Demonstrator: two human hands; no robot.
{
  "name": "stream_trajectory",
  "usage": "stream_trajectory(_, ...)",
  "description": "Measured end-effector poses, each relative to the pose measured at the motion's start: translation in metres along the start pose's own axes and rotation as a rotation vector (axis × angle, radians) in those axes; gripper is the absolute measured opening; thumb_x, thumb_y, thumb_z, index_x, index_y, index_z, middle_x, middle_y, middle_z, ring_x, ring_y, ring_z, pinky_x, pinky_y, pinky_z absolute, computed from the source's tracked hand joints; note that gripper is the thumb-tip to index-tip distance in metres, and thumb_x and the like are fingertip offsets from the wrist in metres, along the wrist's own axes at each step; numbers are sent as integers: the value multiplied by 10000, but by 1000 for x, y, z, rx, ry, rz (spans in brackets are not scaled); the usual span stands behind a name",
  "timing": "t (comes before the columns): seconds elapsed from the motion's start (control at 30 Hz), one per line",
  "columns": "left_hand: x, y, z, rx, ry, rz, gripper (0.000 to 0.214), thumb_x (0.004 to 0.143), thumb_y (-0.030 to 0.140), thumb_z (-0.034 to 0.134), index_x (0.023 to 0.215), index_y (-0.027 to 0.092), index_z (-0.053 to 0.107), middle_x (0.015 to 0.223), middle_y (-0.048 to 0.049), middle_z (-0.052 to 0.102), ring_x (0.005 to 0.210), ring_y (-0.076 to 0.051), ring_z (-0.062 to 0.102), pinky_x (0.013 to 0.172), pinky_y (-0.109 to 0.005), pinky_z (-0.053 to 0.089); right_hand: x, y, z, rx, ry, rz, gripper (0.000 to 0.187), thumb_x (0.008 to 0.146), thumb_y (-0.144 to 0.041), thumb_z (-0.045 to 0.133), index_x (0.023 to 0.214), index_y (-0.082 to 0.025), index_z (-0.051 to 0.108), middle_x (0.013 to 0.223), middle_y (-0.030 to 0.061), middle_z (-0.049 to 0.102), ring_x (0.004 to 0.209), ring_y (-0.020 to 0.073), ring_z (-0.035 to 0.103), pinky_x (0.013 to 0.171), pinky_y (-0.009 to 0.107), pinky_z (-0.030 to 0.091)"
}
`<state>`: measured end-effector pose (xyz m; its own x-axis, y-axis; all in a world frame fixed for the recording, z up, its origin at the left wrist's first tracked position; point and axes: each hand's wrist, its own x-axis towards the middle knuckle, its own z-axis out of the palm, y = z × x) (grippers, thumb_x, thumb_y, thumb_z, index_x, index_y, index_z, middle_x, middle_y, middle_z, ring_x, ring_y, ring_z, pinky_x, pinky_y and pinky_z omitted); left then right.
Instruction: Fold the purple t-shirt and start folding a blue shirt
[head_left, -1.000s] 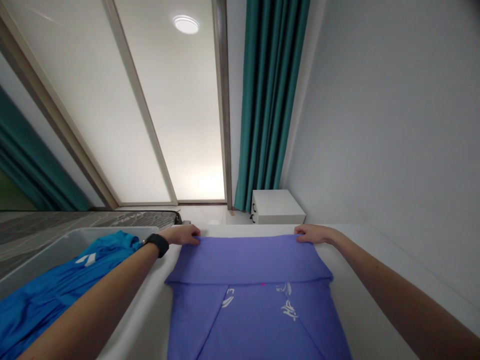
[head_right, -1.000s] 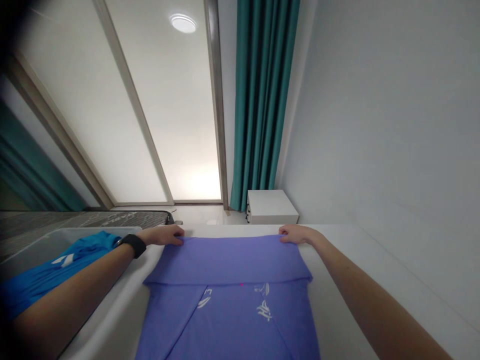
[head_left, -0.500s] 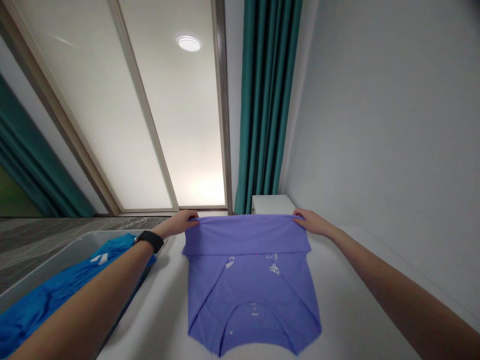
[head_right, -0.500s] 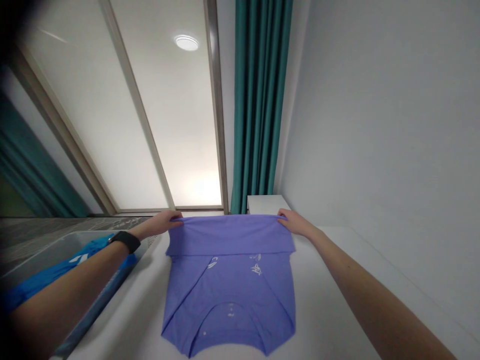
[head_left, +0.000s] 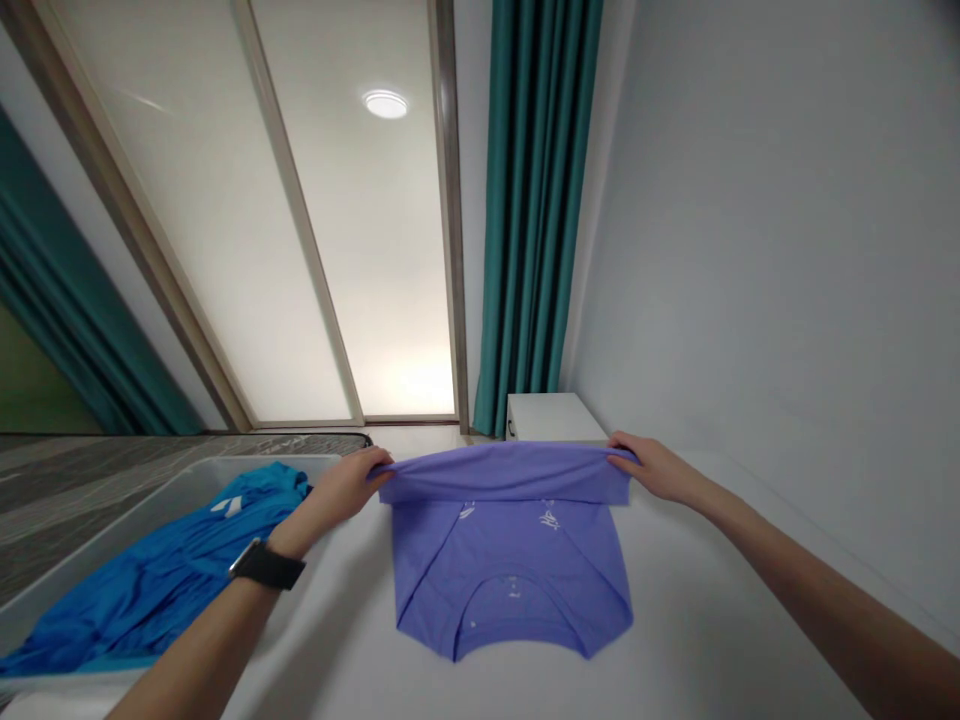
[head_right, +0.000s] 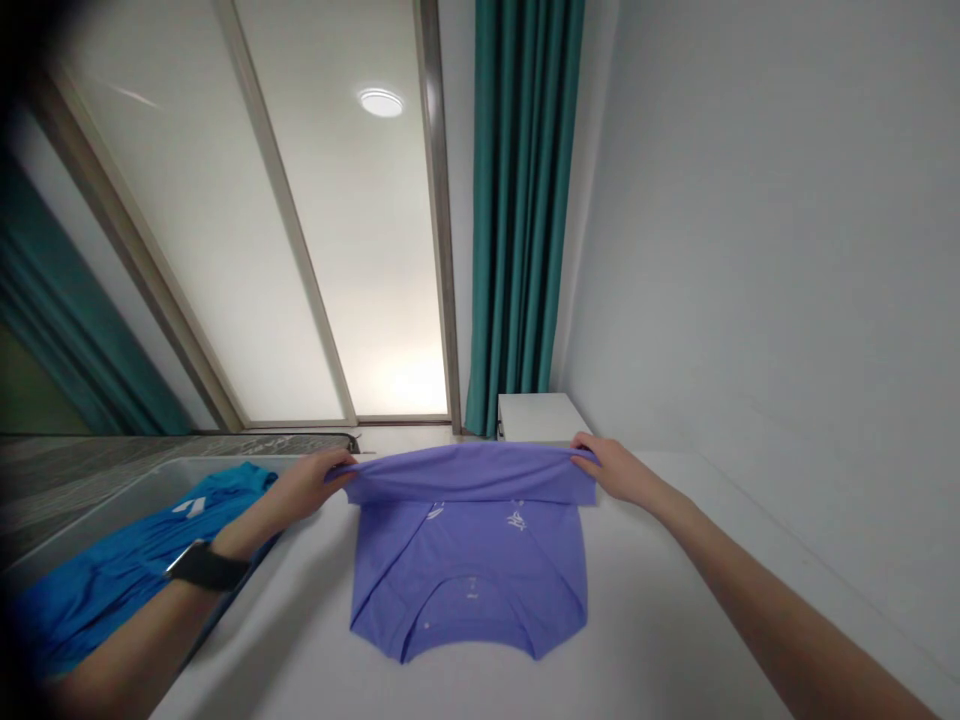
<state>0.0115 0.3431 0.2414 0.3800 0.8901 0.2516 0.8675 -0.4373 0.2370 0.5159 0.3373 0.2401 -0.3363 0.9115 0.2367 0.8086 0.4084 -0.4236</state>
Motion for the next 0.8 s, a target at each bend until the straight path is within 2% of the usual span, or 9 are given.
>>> stream_trajectory(0.13,-59,7,19,50,100,6,222,946,350,449,957,226,633,985,-51,669,869,-213,652,706,-288,486,-43,-12,15,-25,31,-5,185,899,-378,467,874,-239,586,882,63,678,829,237,618,779,353,477)
stream_trajectory(0.23,-99,8,39,84,178,113,188,939,299,472,984,243,645,1006,-47,670,943,-210,652,797,-301,514,-80,-10,43,-48,76,-49,135,902,-317,490,908,-241,601,925,81,677,877,245,618,825,393,490)
stream_trajectory(0.33,-125,10,59,83,215,204,162,927,247,486,964,238,643,980,-45,671,904,-192,661,783,-283,533,-111,-1,78,-88,121,-123,103,848,-199,512,900,-242,590,992,91,670,957,251,613,862,413,496)
stream_trajectory(0.43,-137,14,72,84,242,228,141,919,234,505,957,234,641,994,-56,672,898,-195,664,782,-287,544,-131,8,104,-128,167,-153,223,755,-101,503,908,-244,579,1058,89,650,1026,254,602,889,420,492)
stream_trajectory(0.53,-139,18,77,57,234,234,136,913,222,504,943,233,637,989,-58,675,897,-195,666,776,-284,553,-140,12,118,-121,198,-134,274,707,-70,492,909,-242,561,1095,89,629,1064,252,587,902,415,489)
stream_trajectory(0.8,-139,19,80,-36,177,182,133,899,253,519,943,243,645,975,-58,691,903,-208,673,791,-299,564,-142,5,118,-144,251,-72,293,743,-101,501,983,-247,586,1055,97,633,1040,278,583,890,454,487)
